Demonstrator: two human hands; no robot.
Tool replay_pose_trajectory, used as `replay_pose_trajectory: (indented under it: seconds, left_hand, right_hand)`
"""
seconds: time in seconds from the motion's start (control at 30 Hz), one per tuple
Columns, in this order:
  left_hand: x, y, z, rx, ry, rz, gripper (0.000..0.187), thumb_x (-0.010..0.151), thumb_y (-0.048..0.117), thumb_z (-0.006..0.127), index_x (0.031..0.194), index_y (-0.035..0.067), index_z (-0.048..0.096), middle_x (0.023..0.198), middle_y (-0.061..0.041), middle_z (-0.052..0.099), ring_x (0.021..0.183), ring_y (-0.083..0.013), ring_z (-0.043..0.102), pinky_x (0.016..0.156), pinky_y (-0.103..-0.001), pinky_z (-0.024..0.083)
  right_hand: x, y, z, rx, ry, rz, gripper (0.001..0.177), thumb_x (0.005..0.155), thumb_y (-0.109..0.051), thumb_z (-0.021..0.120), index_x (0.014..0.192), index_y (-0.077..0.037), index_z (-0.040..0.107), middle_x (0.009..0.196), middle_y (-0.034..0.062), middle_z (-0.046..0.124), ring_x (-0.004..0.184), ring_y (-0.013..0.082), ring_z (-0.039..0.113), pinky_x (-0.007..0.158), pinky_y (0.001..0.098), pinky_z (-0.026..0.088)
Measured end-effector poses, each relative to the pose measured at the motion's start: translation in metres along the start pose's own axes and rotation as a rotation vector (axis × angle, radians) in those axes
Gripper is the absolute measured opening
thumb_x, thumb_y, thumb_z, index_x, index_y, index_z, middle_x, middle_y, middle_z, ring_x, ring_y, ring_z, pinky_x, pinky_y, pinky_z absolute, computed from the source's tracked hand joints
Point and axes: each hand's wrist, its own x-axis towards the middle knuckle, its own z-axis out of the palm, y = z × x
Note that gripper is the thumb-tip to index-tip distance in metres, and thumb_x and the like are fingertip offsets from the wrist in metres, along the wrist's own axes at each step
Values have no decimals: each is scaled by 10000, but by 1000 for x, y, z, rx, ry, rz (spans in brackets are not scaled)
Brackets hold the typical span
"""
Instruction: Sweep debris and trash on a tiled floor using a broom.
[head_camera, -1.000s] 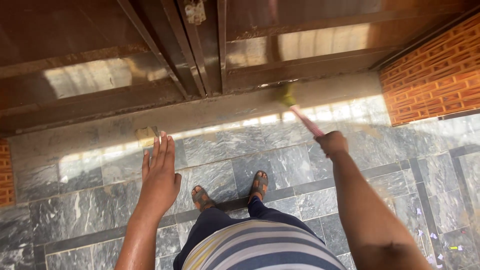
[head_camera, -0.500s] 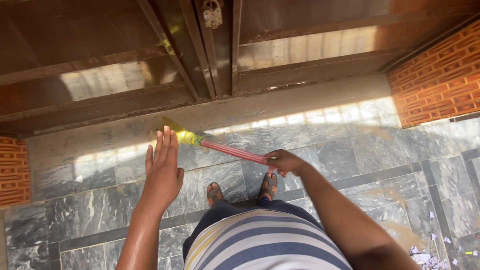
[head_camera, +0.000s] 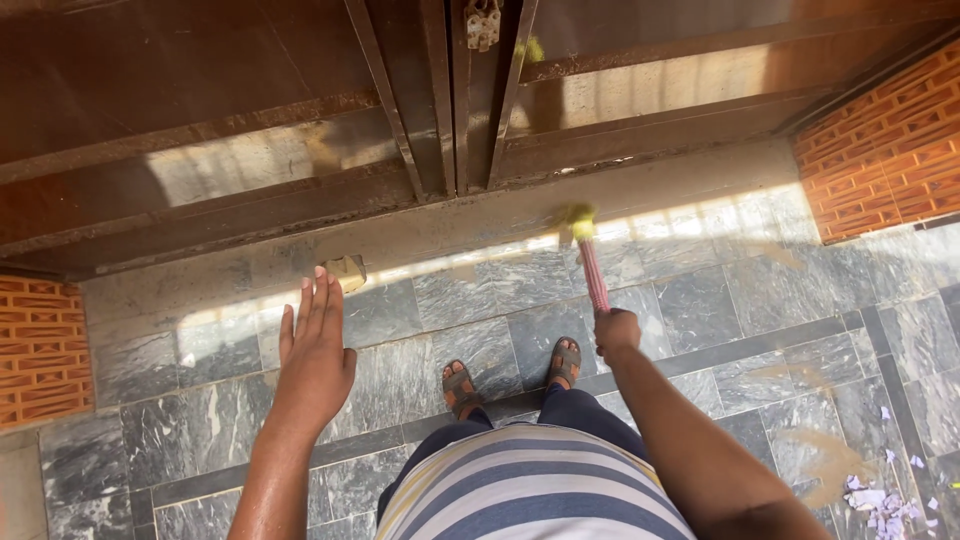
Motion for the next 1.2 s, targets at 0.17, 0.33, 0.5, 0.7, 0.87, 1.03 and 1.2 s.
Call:
replay_pose_trajectory:
  seconds: [0.17,0.33,0.5,0.7,0.87,1.03,1.2]
  left_hand:
    - [16,-3,-3,-18,-11,42,969,809,-50,589,1621,88,78,1718,-100,19,1582,-239,4,1262,-481,46]
    - [18,-9,-2,-43,-1,61,955,813,-49,588,1616,80,87,1725,-104,16,1591,-247,1,1266,-486,54]
    - [5,-22,2,-30,-18,27,963,817,-42,586,1626,87,80,1711,-96,8,1573,-240,2,1254,-490,23]
    - [-29,-42,-3,-56,-49,-75,960,795,-48,584,1611,73,94,1718,-103,24,1585,-244,11,1262,-472,3]
    - [-52,-61,-1,-27,-29,-128,970,780,-59,575,1610,58,88,1719,-110,41,1583,-248,24,1258,-484,7]
    - [-52,-64,1,-23,-3,-127,980,763,-57,582,1604,47,91,1712,-128,45,1587,-259,25,1255,-497,14]
    - [-37,-49,0,-47,4,-28,949,792,-58,573,1605,39,94,1706,-147,46,1574,-277,31,1248,-496,18]
  right_hand:
    - [-33,4,-8,164,-64,-114,269,932,-232,689,1113,-35,712,664,68,599,446,140,489,376,333,381]
    - [-72,6,14,368,-404,-83,325,947,-253,685,1192,-40,701,644,19,539,405,84,335,360,274,236]
    - [-91,10,47,314,-660,91,322,988,-257,665,1190,-17,593,657,29,537,418,75,354,367,274,254]
    - [-102,13,96,-60,-815,-46,329,950,-252,664,1234,-98,728,615,37,540,379,89,318,341,283,230]
    - [-64,41,146,-173,-806,23,290,960,-273,684,1182,-91,721,634,35,533,412,86,334,374,279,246]
    - [45,101,133,44,-432,249,265,926,-253,733,852,-52,577,651,64,529,441,128,369,411,349,292]
    - [64,72,60,354,-86,236,191,950,-259,610,956,-70,635,628,77,571,436,176,486,385,388,405]
